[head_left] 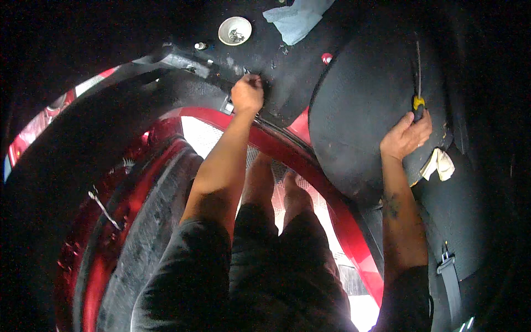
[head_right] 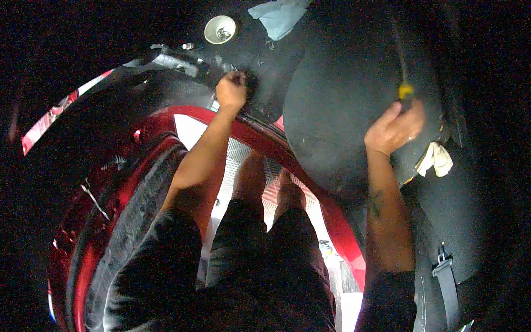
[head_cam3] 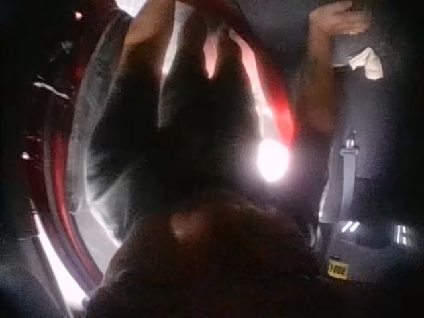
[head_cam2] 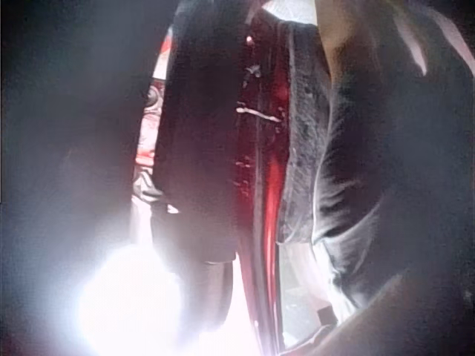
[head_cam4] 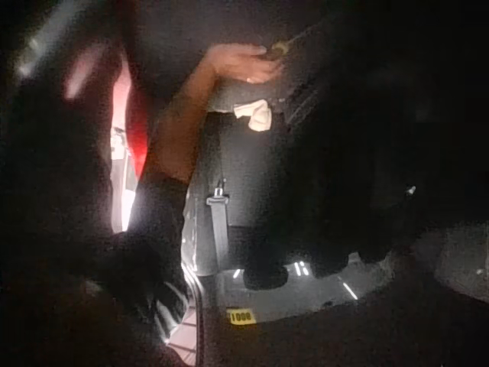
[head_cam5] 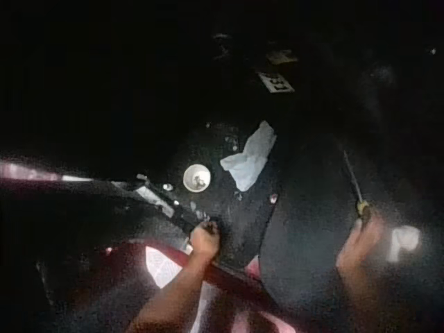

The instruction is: The person installs a car door panel by aligning it with the door frame, inserting screws, and tightening them with a screwdriver. The person also handles a small plastic trim piece and secures it into place.

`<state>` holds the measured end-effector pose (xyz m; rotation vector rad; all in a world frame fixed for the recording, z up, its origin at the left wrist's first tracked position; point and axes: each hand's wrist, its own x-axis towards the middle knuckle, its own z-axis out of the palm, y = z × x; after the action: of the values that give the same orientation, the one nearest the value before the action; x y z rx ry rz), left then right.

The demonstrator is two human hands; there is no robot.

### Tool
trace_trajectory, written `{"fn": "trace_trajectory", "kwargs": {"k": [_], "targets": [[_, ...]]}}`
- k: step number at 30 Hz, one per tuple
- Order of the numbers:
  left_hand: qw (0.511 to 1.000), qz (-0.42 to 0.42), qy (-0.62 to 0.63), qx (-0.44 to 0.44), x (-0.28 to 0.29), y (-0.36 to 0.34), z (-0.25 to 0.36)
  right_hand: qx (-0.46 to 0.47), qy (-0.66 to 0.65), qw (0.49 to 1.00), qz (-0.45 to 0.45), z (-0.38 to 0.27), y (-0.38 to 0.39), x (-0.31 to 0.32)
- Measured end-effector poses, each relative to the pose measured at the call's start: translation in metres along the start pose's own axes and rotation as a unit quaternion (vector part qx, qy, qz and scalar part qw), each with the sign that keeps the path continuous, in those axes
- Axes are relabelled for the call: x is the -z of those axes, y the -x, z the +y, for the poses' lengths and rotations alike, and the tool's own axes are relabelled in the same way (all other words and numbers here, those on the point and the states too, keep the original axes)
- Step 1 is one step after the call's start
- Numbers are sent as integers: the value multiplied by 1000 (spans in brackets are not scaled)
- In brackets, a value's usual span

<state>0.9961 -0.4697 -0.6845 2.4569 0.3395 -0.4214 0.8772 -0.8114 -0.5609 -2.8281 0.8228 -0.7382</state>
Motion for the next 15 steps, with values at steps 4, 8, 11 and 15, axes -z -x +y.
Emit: {"fn": "trace_trajectory", "kwargs": {"k": [4, 8, 11, 15], "targets": [[998, -32, 39, 27, -29, -27, 25, 19, -1, 1000, -6, 3, -1, 0], [993, -29, 58, 94, -56, -45, 20, 25, -14, 1000, -4, 0, -1, -2], [991, -15, 86, 98, -72, -46, 11, 21, -20, 1000, -10, -1, -1, -2], [989, 20, 83, 118, -81, -50, 16, 14, -25, 999, -23, -1, 0, 0]]}}
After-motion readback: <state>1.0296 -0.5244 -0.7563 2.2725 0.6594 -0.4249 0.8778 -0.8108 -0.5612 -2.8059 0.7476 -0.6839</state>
